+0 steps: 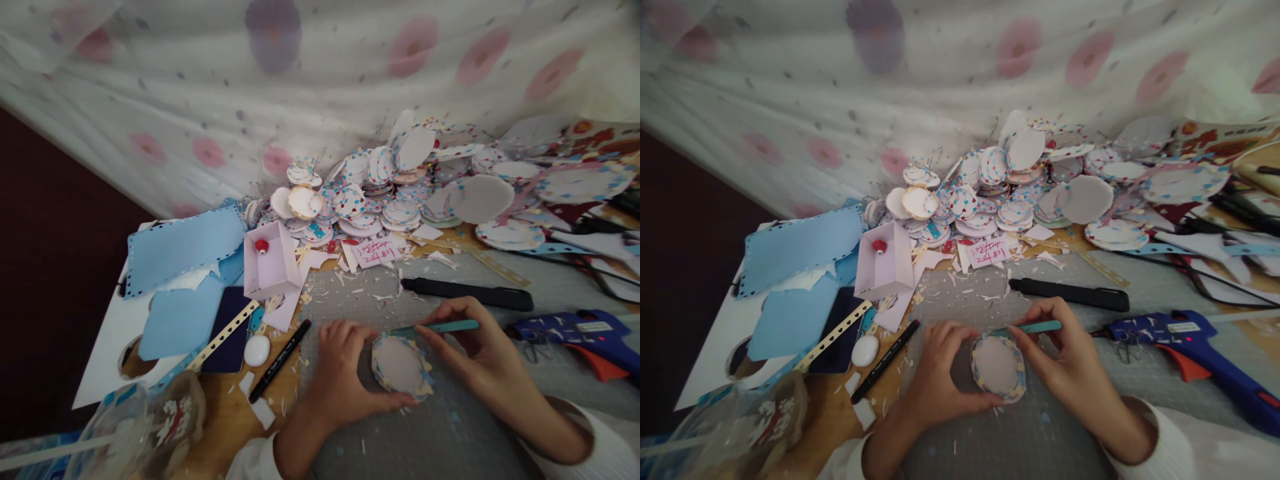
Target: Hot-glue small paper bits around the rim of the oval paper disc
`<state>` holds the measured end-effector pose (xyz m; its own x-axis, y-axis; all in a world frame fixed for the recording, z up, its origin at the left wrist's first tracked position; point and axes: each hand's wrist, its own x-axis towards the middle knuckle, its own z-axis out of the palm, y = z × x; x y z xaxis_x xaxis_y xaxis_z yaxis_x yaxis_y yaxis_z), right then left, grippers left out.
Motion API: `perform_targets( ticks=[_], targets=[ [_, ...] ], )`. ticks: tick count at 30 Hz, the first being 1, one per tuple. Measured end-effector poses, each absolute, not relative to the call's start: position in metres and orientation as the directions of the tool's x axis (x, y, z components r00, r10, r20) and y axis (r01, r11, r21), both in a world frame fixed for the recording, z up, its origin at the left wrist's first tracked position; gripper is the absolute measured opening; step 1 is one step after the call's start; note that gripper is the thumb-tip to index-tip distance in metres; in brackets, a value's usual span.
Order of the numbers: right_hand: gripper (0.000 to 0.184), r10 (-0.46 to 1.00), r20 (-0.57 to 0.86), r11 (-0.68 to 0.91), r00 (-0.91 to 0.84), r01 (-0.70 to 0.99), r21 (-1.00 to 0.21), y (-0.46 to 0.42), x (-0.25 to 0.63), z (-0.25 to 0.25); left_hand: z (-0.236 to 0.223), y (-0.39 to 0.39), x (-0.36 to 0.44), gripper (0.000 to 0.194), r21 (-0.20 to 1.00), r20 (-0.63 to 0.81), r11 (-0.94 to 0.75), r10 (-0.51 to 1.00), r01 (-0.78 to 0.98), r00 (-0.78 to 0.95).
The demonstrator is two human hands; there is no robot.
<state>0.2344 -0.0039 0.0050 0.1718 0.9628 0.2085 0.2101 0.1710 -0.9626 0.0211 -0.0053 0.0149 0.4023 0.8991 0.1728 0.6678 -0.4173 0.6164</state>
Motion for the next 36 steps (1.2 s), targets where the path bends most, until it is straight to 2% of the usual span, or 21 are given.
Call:
perform_targets(
  ticks=[4, 9, 24, 31, 36],
  targets=[
    [0.028, 0.958, 0.225, 0.186, 0.176, 0.216, -0.959, -0.0045, 0.234, 0.007, 0.0142, -0.0052, 0.0208, 0.081, 0.613, 0.127, -0.41, 0.895, 0.675, 0.428],
    [0.028, 0.96, 0.219, 0.181, 0.175, 0.211, -0.961, -0.0052, 0.2342, 0.0065, 0.0149, -0.0049, 0.0204, 0.081, 0.618, 0.071, -0.382, 0.898, 0.687, 0.435],
    [0.024, 0.956, 0.244, 0.212, 0.163, 0.191, -0.958, -0.0064, 0.2337, 0.009, 0.0164, -0.0047, 0.0218, 0.078, 0.608, 0.066, -0.375, 0.902, 0.7, 0.426],
    [0.02, 0.95, 0.265, 0.233, 0.166, 0.192, -0.953, -0.0082, 0.2341, 0.0081, 0.0173, -0.005, 0.022, 0.077, 0.582, 0.132, -0.417, 0.896, 0.698, 0.425],
    [0.02, 0.939, 0.283, 0.248, 0.195, 0.184, -0.951, -0.0096, 0.2351, 0.0105, 0.0161, -0.0053, 0.0213, 0.076, 0.589, 0.117, -0.412, 0.894, 0.695, 0.432]
  ],
)
